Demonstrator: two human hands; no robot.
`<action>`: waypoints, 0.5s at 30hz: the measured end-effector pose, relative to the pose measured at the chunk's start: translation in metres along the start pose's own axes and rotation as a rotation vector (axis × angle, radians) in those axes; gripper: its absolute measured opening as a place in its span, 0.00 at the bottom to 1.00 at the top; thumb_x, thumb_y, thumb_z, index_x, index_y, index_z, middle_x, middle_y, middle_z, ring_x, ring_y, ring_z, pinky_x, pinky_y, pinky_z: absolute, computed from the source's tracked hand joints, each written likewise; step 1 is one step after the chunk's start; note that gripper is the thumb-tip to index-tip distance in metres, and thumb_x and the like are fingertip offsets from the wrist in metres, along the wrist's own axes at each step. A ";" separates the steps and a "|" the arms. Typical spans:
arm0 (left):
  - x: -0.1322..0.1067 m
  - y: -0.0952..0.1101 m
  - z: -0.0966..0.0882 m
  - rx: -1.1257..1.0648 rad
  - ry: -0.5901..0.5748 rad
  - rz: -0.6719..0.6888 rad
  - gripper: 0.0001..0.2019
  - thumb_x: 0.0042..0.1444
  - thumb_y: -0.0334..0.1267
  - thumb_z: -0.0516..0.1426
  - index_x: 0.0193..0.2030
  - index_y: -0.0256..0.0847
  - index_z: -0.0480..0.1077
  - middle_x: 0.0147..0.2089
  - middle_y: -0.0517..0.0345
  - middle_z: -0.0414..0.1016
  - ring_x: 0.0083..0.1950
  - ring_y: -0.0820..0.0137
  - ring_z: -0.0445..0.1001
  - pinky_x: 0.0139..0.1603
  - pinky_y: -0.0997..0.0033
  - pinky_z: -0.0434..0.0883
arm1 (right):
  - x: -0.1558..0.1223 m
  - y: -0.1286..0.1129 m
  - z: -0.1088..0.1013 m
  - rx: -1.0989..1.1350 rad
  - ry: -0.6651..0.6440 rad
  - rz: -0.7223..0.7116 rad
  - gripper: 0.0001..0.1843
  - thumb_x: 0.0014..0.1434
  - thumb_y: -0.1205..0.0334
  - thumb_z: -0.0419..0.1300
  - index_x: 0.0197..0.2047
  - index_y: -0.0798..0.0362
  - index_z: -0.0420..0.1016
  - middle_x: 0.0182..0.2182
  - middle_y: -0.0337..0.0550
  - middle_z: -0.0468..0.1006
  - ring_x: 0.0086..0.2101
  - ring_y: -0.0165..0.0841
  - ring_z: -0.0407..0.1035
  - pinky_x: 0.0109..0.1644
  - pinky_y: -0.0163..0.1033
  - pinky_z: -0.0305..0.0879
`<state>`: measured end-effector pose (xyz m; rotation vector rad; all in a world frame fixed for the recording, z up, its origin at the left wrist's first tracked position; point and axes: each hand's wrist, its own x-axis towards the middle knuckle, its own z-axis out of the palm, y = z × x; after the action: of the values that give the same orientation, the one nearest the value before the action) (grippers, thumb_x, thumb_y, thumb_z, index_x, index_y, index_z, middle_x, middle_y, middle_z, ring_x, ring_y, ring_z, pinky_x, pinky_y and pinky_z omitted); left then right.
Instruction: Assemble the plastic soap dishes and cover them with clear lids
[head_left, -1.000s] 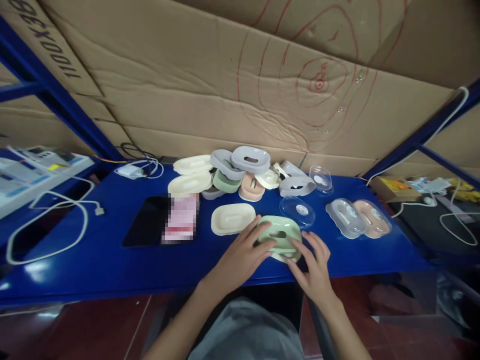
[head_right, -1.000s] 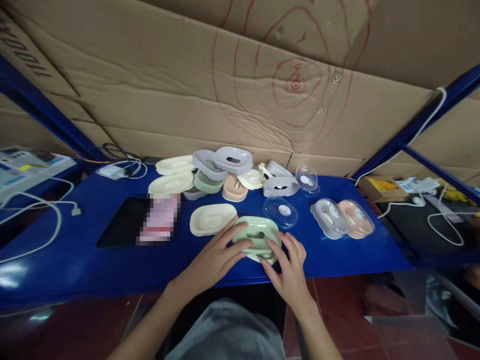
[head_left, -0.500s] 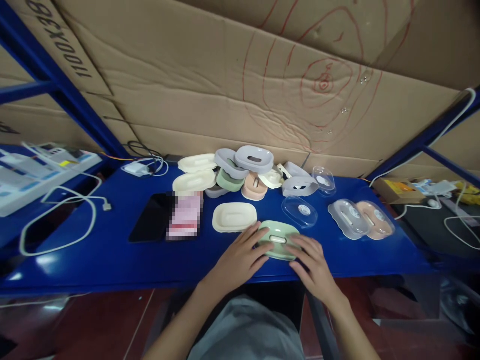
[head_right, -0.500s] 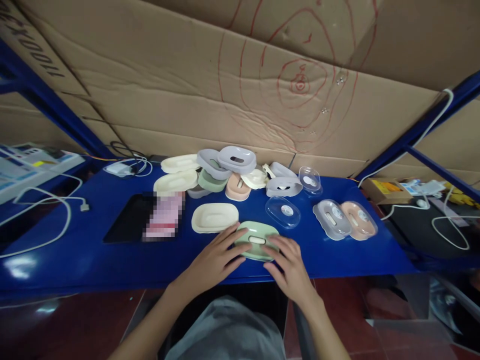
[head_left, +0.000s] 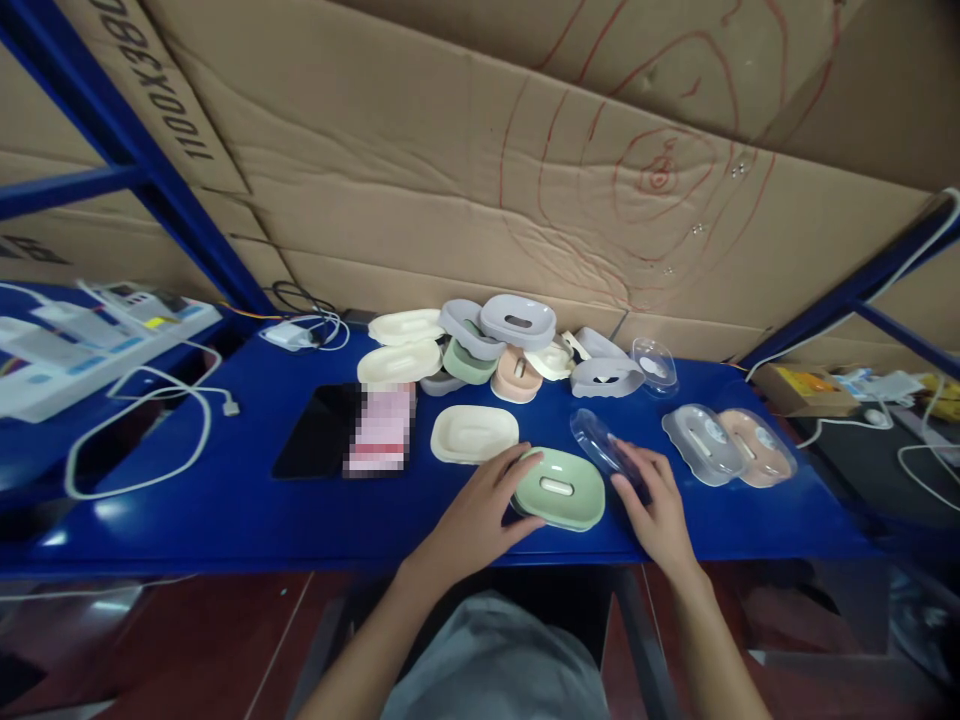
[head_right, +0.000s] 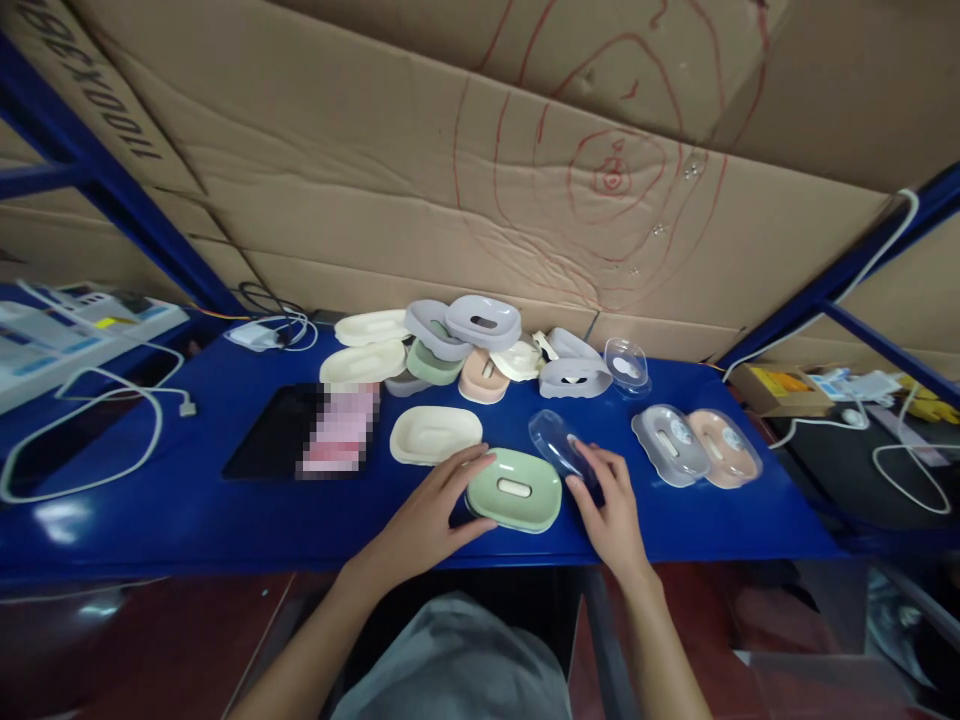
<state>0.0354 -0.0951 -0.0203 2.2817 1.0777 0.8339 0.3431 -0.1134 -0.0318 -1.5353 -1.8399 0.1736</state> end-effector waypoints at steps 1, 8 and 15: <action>0.000 0.000 0.000 -0.015 0.000 -0.012 0.42 0.64 0.37 0.68 0.79 0.53 0.53 0.79 0.47 0.61 0.79 0.54 0.63 0.77 0.47 0.67 | -0.005 -0.007 -0.002 0.022 -0.048 -0.046 0.26 0.75 0.51 0.59 0.73 0.39 0.68 0.60 0.50 0.71 0.64 0.45 0.70 0.68 0.55 0.72; 0.002 -0.002 0.003 -0.060 -0.005 -0.004 0.46 0.66 0.38 0.67 0.82 0.55 0.44 0.79 0.45 0.59 0.79 0.53 0.61 0.77 0.44 0.66 | -0.021 -0.045 0.011 -0.036 -0.156 -0.342 0.34 0.73 0.60 0.61 0.78 0.36 0.59 0.71 0.51 0.65 0.73 0.53 0.57 0.71 0.65 0.68; 0.003 -0.004 0.002 -0.077 0.022 -0.026 0.43 0.66 0.39 0.67 0.81 0.55 0.49 0.78 0.45 0.60 0.78 0.52 0.62 0.76 0.44 0.66 | -0.017 -0.048 0.019 -0.096 -0.140 -0.419 0.37 0.73 0.63 0.61 0.80 0.39 0.56 0.70 0.52 0.67 0.74 0.53 0.55 0.72 0.67 0.67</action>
<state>0.0363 -0.0913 -0.0232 2.1956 1.0638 0.8764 0.2938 -0.1357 -0.0273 -1.1882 -2.2648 -0.0056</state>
